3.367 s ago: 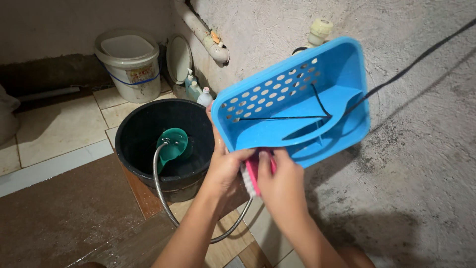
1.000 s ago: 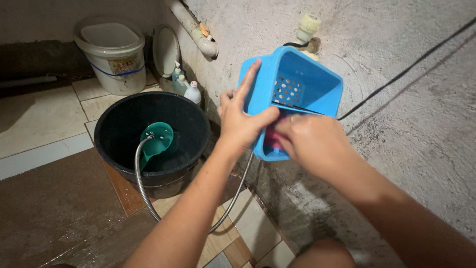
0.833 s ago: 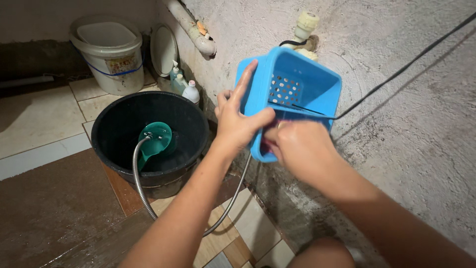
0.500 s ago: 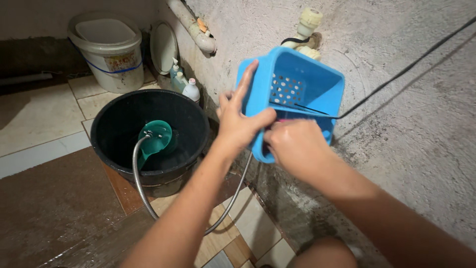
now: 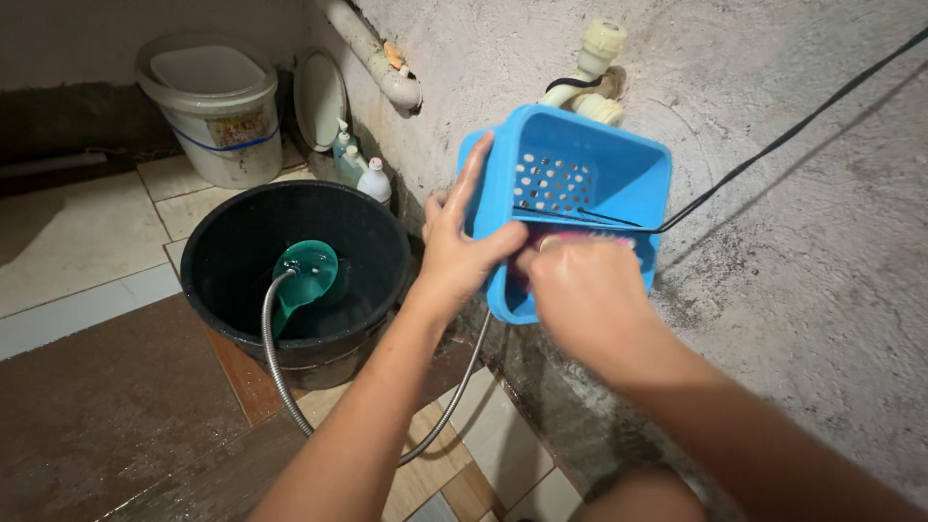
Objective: The person scrubs a blue plastic basket with a pink brush while rinsing it under a handheld shower head. They hold the basket with one hand and scrub the interior and exterior surfaces with the other, repeatedly rinsing the basket during the process.
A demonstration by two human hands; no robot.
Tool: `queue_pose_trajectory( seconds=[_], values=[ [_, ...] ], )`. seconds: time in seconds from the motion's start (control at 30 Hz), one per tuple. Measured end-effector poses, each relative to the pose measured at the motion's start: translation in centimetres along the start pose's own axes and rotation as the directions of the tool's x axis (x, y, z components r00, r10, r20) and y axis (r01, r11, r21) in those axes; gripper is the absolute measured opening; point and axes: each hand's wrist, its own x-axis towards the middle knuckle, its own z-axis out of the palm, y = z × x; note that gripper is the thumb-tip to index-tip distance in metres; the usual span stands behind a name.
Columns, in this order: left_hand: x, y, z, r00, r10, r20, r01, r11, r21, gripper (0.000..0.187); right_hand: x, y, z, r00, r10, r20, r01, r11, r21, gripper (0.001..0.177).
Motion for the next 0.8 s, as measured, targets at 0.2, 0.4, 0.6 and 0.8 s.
queue_pose_trajectory(
  seconds=[0.2, 0.4, 0.6, 0.8],
  values=[
    [-0.3, -0.1, 0.2, 1.0, -0.01, -0.005, 0.01, 0.999, 0.034, 0.1, 0.0, -0.8, 0.4, 0.997, -0.014, 0.07, 0.016, 1.0, -0.022, 0.007],
    [-0.4, 0.0, 0.4, 0.999, -0.041, -0.006, 0.042, 0.997, 0.067, 0.103, -0.3, -0.2, -0.3, 0.996, 0.0, -0.093, 0.004, 0.999, 0.039, 0.009],
    [-0.5, 0.1, -0.3, 1.0, -0.005, 0.017, 0.004, 0.999, 0.047, 0.104, 0.2, -0.1, -1.0, 0.996, -0.04, 0.082, 0.034, 0.997, 0.073, 0.009],
    [-0.6, 0.4, 0.4, 0.997, -0.077, 0.015, 0.076, 0.995, 0.069, 0.103, 0.0, 0.6, -2.0, 0.999, -0.032, 0.016, 0.031, 0.998, 0.051, 0.012]
  ],
)
